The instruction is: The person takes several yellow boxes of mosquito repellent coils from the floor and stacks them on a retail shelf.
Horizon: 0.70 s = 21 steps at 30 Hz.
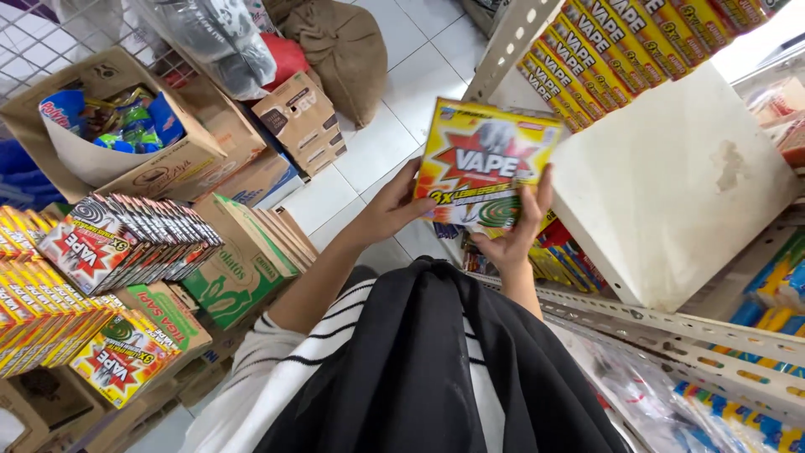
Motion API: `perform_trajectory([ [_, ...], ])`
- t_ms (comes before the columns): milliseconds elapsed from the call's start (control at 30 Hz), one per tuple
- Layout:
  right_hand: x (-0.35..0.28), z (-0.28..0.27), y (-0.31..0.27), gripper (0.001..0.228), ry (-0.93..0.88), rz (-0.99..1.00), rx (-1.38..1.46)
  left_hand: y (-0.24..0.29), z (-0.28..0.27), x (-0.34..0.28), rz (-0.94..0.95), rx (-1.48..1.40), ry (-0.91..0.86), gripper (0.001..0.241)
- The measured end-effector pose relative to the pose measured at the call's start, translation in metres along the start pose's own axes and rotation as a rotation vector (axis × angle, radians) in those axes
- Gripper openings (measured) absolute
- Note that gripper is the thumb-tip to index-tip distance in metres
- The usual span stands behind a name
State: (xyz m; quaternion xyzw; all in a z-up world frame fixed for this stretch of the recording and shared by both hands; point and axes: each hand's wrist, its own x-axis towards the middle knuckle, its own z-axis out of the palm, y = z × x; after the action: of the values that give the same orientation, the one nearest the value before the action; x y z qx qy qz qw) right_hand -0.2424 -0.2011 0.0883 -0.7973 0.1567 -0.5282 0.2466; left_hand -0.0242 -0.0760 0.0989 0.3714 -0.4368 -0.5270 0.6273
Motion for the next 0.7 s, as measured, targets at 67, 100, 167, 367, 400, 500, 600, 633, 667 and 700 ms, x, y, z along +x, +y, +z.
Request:
perform_trajectory([
  [67, 0.004, -0.008, 0.007, 0.090, 0.075, -0.019, -0.069, 0.009, 0.006, 0.015, 0.029, 0.001, -0.052, 0.072],
  [100, 0.007, -0.010, 0.010, 0.091, 0.113, -0.026, -0.104, 0.014, 0.009, 0.022, 0.053, 0.009, -0.077, 0.075],
  [167, 0.018, -0.012, 0.014, 0.089, 0.186, -0.075, -0.128, 0.025, 0.014, 0.039, 0.070, 0.030, -0.119, 0.080],
  [367, 0.072, -0.030, 0.009, 0.090, 0.409, -0.133, -0.248, 0.083, 0.041, 0.089, 0.267, 0.116, -0.278, 0.081],
  [400, 0.081, -0.031, 0.008, 0.091, 0.463, -0.140, -0.258, 0.093, 0.046, 0.098, 0.298, 0.131, -0.292, 0.079],
  [500, 0.108, -0.041, 0.011, 0.088, 0.547, -0.087, -0.169, 0.113, 0.060, 0.127, 0.301, 0.093, -0.309, 0.077],
  [600, 0.135, -0.054, 0.030, 0.086, 0.598, -0.068, -0.191, 0.109, 0.074, 0.165, 0.347, 0.083, -0.255, 0.080],
  [633, 0.144, -0.060, 0.037, 0.084, 0.573, -0.053, -0.223, 0.103, 0.078, 0.180, 0.411, 0.125, -0.222, 0.081],
  [667, 0.154, -0.067, 0.044, 0.083, 0.546, -0.039, -0.259, 0.096, 0.083, 0.196, 0.550, 0.231, -0.178, 0.080],
  [700, 0.162, -0.073, 0.049, 0.080, 0.500, -0.002, -0.303, 0.088, 0.086, 0.207, 0.654, 0.359, -0.118, 0.080],
])
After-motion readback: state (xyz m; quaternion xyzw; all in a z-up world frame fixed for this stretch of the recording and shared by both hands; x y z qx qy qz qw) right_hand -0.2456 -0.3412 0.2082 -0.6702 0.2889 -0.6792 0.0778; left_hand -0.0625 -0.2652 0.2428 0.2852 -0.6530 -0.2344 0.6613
